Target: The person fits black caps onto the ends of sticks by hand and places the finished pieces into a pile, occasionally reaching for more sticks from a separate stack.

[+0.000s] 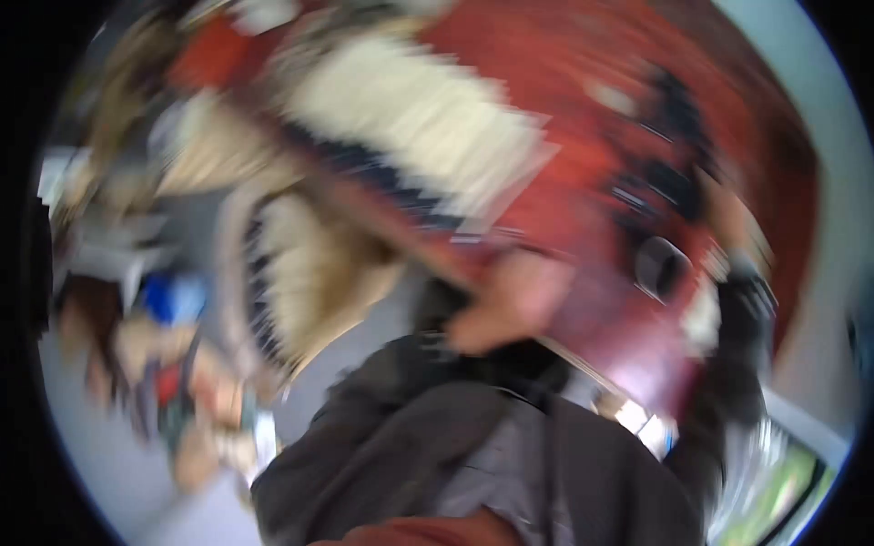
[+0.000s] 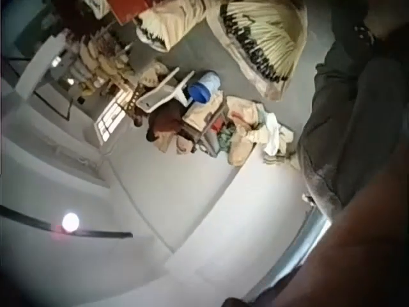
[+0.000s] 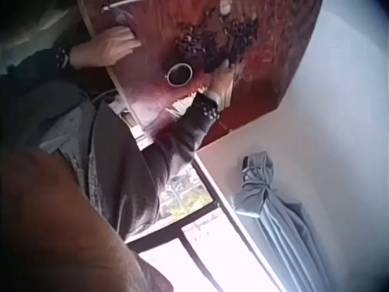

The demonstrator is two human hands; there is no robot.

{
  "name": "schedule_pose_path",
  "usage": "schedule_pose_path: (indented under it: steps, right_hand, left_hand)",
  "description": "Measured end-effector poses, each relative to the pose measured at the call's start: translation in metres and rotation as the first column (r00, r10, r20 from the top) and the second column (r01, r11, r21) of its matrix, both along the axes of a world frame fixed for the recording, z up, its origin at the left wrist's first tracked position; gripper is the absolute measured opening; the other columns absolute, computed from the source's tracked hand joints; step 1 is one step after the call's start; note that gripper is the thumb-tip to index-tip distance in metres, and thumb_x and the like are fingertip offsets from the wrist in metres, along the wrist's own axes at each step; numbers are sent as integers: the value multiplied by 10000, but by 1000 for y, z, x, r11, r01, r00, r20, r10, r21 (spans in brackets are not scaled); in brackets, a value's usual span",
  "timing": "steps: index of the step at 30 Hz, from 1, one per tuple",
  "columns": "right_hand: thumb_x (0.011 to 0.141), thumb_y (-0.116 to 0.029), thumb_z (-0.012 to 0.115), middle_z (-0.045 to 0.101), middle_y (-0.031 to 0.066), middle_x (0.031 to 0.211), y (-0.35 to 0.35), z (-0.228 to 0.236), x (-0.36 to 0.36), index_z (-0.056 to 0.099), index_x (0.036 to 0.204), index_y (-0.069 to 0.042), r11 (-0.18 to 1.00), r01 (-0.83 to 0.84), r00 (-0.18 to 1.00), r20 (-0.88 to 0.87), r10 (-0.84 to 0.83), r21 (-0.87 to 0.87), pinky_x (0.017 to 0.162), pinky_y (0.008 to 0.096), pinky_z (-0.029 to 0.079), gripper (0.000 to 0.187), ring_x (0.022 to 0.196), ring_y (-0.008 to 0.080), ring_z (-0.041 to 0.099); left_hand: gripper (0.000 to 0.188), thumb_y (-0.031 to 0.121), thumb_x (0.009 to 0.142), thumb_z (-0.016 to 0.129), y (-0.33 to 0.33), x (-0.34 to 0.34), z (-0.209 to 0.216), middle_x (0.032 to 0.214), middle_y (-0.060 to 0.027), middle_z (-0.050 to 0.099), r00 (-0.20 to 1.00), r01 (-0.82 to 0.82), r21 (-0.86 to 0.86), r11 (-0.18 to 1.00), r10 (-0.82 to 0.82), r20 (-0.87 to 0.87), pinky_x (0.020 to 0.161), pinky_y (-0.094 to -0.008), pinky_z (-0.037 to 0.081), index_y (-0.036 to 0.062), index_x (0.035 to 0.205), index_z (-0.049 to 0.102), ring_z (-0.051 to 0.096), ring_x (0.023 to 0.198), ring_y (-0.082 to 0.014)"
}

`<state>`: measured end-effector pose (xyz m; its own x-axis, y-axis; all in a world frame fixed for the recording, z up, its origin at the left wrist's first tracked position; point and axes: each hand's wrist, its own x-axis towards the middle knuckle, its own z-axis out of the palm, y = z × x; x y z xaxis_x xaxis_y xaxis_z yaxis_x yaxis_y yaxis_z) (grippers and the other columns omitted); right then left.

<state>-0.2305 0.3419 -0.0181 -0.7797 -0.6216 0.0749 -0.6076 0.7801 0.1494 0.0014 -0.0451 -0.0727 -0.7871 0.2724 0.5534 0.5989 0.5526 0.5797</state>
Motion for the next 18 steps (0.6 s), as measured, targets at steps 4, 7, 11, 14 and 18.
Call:
schedule_pose_path:
  steps: [4, 7, 11, 14, 18]
  right_hand:
    - [1009, -144, 470, 468, 246, 1484, 91, -51, -19, 501, 1441, -62, 915, 110, 962, -275, 1, 388, 1150, 427, 377, 441, 1350, 389, 490]
    - [1060, -243, 439, 476, 239, 1486, 90, -61, -32, 488, 1443, -45, 947, 263, 964, -89, -251, 184, 1107, 417, 414, 434, 1365, 373, 478]
    - [1076, -352, 428, 541, 250, 1415, 28, -35, -27, 534, 1390, -31, 939, 258, 965, 23, -260, -228, 1044, 444, 457, 461, 1285, 393, 540]
    - [1062, -380, 467, 624, 267, 1285, 23, -2, -22, 586, 1330, -16, 899, 436, 897, 105, -430, -44, 976, 464, 488, 468, 1182, 424, 605]
    - [1056, -392, 491, 661, 263, 1213, -39, 41, -15, 612, 1303, -11, 803, 464, 885, 224, -408, -373, 938, 460, 496, 470, 1114, 435, 638]
  left_hand:
    - [298, 98, 780, 586, -4, 1, 9, 940, -133, 558, 999, -13, 131, 991, 6, 50, 792, -402, 437, -22, 1051, 603, 549, 910, -305]
    - [228, 97, 780, 586, 7, 18, 10, 921, -121, 538, 995, -30, 128, 991, 18, 94, 804, -387, 430, -2, 985, 587, 536, 909, -293]
    - [153, 93, 776, 585, -3, 13, 6, 888, -112, 520, 998, -48, 108, 993, 42, 54, 802, -379, 425, 25, 912, 566, 528, 884, -286]
    - [126, 87, 771, 583, 5, 11, 4, 882, -111, 518, 999, -38, 139, 990, 37, 10, 794, -381, 426, 37, 882, 554, 527, 876, -285]
    - [128, 82, 767, 582, 7, 8, 2, 882, -110, 523, 999, -28, 148, 989, 24, 32, 793, -384, 427, 39, 885, 559, 529, 879, -285]
